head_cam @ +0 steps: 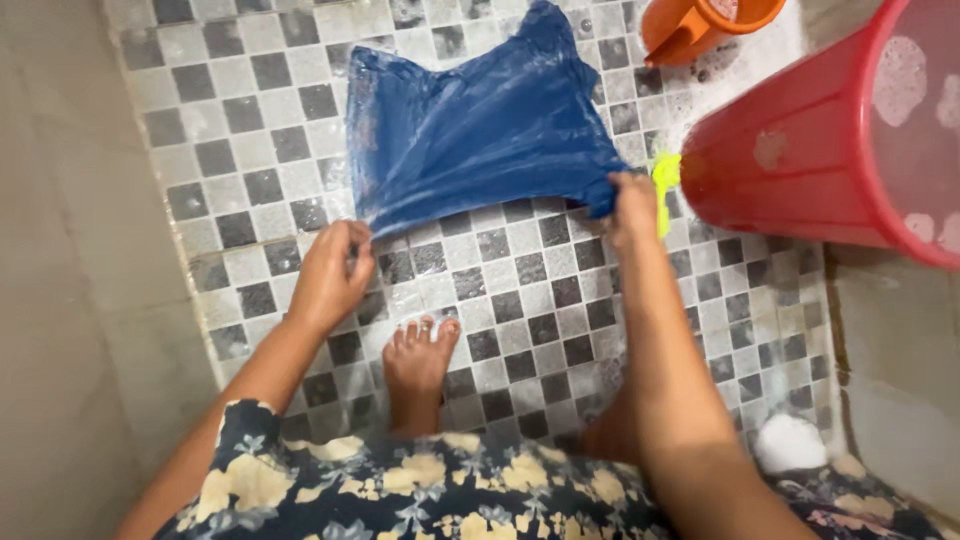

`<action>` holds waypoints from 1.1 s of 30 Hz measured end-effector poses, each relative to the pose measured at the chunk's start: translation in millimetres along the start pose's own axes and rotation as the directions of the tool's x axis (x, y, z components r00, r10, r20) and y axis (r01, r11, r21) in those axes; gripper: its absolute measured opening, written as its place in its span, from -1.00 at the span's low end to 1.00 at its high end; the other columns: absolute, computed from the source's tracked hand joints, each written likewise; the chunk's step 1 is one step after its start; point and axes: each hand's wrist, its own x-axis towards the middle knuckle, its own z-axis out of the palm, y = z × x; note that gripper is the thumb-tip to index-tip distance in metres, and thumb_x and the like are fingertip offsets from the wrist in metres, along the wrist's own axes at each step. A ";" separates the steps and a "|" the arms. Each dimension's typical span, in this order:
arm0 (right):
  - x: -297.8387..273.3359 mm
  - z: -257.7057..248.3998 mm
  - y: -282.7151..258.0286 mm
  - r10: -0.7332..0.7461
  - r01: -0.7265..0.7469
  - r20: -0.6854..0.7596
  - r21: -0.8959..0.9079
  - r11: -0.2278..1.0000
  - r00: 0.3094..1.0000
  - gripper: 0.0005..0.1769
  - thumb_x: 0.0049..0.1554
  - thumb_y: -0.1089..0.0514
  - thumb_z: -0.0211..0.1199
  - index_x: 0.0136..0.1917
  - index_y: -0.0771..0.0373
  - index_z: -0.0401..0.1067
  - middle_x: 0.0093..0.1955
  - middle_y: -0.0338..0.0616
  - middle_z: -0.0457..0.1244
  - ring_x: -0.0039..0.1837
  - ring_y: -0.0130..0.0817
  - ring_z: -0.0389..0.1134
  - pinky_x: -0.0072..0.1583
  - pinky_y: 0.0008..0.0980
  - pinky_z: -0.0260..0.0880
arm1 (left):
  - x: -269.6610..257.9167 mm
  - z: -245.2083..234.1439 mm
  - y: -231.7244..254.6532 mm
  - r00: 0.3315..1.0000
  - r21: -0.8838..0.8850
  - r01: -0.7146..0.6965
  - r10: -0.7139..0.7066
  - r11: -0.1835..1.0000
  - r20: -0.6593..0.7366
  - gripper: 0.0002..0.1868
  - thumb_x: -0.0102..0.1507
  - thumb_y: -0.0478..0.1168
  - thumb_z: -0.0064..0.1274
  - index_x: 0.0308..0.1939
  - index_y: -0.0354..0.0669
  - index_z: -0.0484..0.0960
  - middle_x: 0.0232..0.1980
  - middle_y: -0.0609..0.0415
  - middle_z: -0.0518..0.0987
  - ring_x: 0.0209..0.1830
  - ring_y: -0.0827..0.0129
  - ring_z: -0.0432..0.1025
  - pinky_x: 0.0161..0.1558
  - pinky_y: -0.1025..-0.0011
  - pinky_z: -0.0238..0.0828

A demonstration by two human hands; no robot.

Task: The person washes a blue garment by hand on a tiled floor, applying soap from a blue bar and scrubbing the fabric with a yellow brush before rinsing it in a red bucket of soapy water.

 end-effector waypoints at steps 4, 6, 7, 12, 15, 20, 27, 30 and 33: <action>-44.4 -18.2 -70.0 0.118 -0.074 -0.130 0.304 0.950 0.984 -0.86 0.05 0.12 0.25 -0.08 0.11 0.45 -0.21 -0.24 0.36 -0.11 -0.30 0.37 -0.09 -0.16 0.35 | 22.5 -37.9 40.7 0.974 -0.164 0.200 -0.179 0.966 0.137 -0.85 0.33 -0.28 0.07 -0.09 -0.28 0.51 -0.12 -0.07 0.62 -0.14 0.09 0.53 -0.11 0.26 0.44; -58.6 -36.9 -98.7 0.093 -0.032 -0.139 0.391 0.920 0.986 -0.87 0.09 0.09 0.30 -0.08 0.11 0.47 -0.20 -0.23 0.35 -0.13 -0.31 0.32 -0.09 -0.22 0.23 | 30.2 -54.8 63.3 0.944 -0.177 0.270 -0.224 0.946 0.244 -0.85 0.34 -0.25 0.08 -0.08 -0.24 0.52 -0.20 -0.01 0.63 -0.23 0.23 0.54 -0.18 0.32 0.43; -65.3 -46.6 -113.8 0.081 0.002 -0.159 0.465 0.886 0.984 -0.89 0.09 0.12 0.31 -0.11 0.14 0.46 -0.20 -0.19 0.35 -0.14 -0.27 0.32 -0.07 -0.21 0.29 | 33.5 -61.6 73.3 0.928 -0.334 0.288 -0.175 0.897 0.330 -0.85 0.30 -0.30 0.06 -0.07 -0.23 0.52 -0.18 0.04 0.61 -0.22 0.36 0.51 -0.19 0.41 0.43; -93.9 -70.5 -183.1 -0.014 0.136 -0.249 0.481 0.866 0.968 -0.91 0.01 0.13 0.27 -0.20 0.14 0.42 -0.29 -0.22 0.32 -0.20 -0.30 0.35 -0.13 -0.24 0.33 | 47.7 -73.9 99.9 0.862 -0.572 0.371 -0.042 0.732 0.505 -0.77 0.26 -0.39 -0.01 0.00 -0.21 0.52 -0.17 0.16 0.55 -0.22 0.58 0.44 -0.19 0.54 0.43; -64.2 -52.1 -204.7 -0.139 0.239 -0.209 0.598 0.765 0.968 -0.85 0.04 0.19 0.32 -0.22 0.18 0.35 -0.33 -0.19 0.23 -0.27 -0.24 0.30 -0.18 -0.22 0.31 | 47.5 -57.9 94.2 0.830 -0.681 0.419 0.051 0.600 0.555 -0.83 0.32 -0.39 -0.06 -0.01 -0.25 0.53 -0.19 0.12 0.58 -0.19 0.54 0.51 -0.11 0.51 0.53; 41.8 56.1 -201.7 -0.463 0.429 -0.080 0.541 0.724 0.883 -0.84 0.12 0.20 0.31 -0.21 0.28 0.38 -0.32 -0.08 0.26 -0.34 -0.25 0.26 -0.29 -0.25 0.21 | 34.6 7.4 32.5 0.860 -0.709 0.492 -0.154 0.505 0.487 -0.87 0.39 -0.41 -0.10 -0.01 -0.30 0.52 -0.14 0.07 0.57 -0.18 0.48 0.54 0.00 0.46 0.64; 38.5 130.6 -80.3 -0.802 0.864 0.368 -0.375 0.335 0.470 -0.73 0.14 0.31 0.32 0.15 0.29 0.54 0.12 -0.02 0.41 0.19 -0.08 0.42 0.26 -0.21 0.41 | -14.2 75.6 -98.9 0.842 -0.549 0.538 -0.440 0.640 0.312 -0.84 0.37 -0.40 -0.11 0.02 -0.31 0.46 -0.15 0.01 0.57 -0.25 0.40 0.58 -0.17 0.46 0.61; 4.4 66.6 -31.8 -0.800 0.387 0.019 -0.882 0.269 0.600 -0.58 -0.05 0.29 0.36 0.13 0.20 0.53 0.16 0.10 0.32 0.28 0.08 0.26 0.34 -0.06 0.21 | -18.9 74.3 -99.6 0.743 -0.583 0.641 -0.593 0.499 0.310 -0.78 0.31 -0.37 -0.02 0.05 -0.27 0.44 -0.22 0.05 0.63 -0.35 0.41 0.58 -0.30 0.46 0.57; -19.6 4.0 3.9 -0.775 -0.075 -0.267 -0.959 0.274 0.573 -0.34 -0.13 0.13 0.46 0.25 0.24 0.39 0.17 0.26 0.25 0.17 0.26 0.21 0.15 0.18 0.16 | -6.1 66.4 -74.4 0.719 -0.259 0.695 -0.652 0.671 0.241 -0.73 0.32 -0.18 0.14 0.01 -0.23 0.51 -0.42 -0.04 0.62 -0.47 0.24 0.53 -0.40 0.33 0.45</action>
